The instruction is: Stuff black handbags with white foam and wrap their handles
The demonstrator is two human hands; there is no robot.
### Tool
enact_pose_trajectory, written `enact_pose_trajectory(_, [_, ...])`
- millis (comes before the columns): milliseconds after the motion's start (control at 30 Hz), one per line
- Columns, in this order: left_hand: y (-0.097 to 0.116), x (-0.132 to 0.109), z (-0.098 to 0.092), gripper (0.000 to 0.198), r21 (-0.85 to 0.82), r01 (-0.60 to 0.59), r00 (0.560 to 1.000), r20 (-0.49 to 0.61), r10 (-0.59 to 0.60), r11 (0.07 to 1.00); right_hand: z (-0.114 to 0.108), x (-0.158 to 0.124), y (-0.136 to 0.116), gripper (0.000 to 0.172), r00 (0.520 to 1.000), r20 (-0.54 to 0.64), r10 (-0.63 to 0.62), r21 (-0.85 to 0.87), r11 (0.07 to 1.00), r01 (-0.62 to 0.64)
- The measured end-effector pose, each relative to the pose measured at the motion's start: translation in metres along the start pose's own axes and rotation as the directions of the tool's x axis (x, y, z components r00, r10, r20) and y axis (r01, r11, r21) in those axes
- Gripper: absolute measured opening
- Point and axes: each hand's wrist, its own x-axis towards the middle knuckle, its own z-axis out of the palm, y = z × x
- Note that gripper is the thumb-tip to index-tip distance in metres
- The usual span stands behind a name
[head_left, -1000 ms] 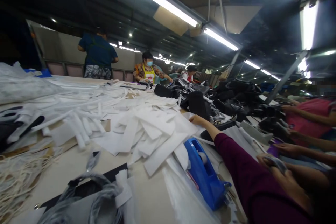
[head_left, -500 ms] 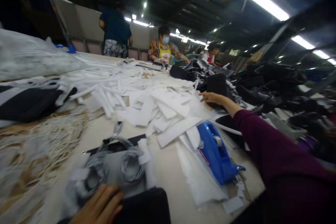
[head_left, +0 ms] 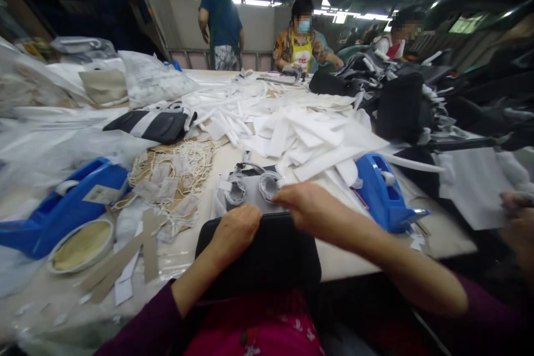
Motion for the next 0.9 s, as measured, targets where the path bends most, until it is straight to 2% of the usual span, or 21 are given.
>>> enact_pose_trajectory(100, [0.0,-0.002,0.002,0.025,0.002,0.078,0.997,0.021,-0.079,0.997,0.026,-0.053,-0.032,0.034,0.991,0.019,-0.131,-0.038,0.991,0.131])
enact_pose_trajectory(233, [0.002,-0.005,-0.003,0.027,0.006,0.161,0.984,0.07,-0.161,0.987,0.042,-0.089,-0.063,0.037,0.959,0.07,-0.274,-0.069,0.958,0.278])
enact_pose_trajectory(300, [0.001,-0.006,-0.009,0.028,-0.035,0.16,0.981,0.115,-0.155,0.986,0.048,-0.098,-0.071,0.038,0.949,0.079,-0.305,-0.081,0.947,0.311])
enact_pose_trajectory(433, [-0.006,-0.003,-0.027,0.019,-0.223,0.147,0.965,0.247,-0.09,0.964,0.057,-0.103,-0.072,0.036,0.948,0.052,-0.313,-0.087,0.945,0.316])
enact_pose_trajectory(533, [-0.016,0.005,-0.037,0.036,-0.295,0.19,0.916,0.397,-0.06,0.936,0.057,-0.103,-0.071,0.037,0.942,0.031,-0.333,-0.069,0.94,0.335])
enact_pose_trajectory(600, [-0.021,0.013,-0.041,0.041,-0.318,0.202,0.875,0.483,-0.024,0.926,0.051,-0.096,-0.072,0.032,0.937,0.033,-0.347,0.006,0.938,0.347])
enact_pose_trajectory(700, [-0.026,0.022,-0.046,0.045,-0.356,0.235,0.817,0.576,0.014,0.904,0.032,-0.06,-0.076,0.024,0.939,0.009,-0.345,0.19,0.922,0.337])
enact_pose_trajectory(800, [-0.028,0.027,-0.047,0.05,-0.359,0.306,0.781,0.624,-0.016,0.882,0.021,0.018,-0.079,0.019,0.952,0.003,-0.306,0.235,0.926,0.297])
enact_pose_trajectory(867, [-0.027,0.028,-0.046,0.052,-0.342,0.334,0.761,0.648,-0.037,0.878,0.03,0.084,-0.079,0.019,0.966,0.152,-0.208,0.098,0.976,0.195])
enact_pose_trajectory(900, [-0.027,0.029,-0.044,0.052,-0.331,0.341,0.754,0.655,-0.046,0.88,0.041,0.117,-0.078,0.021,0.96,0.266,-0.093,-0.022,0.994,0.102])
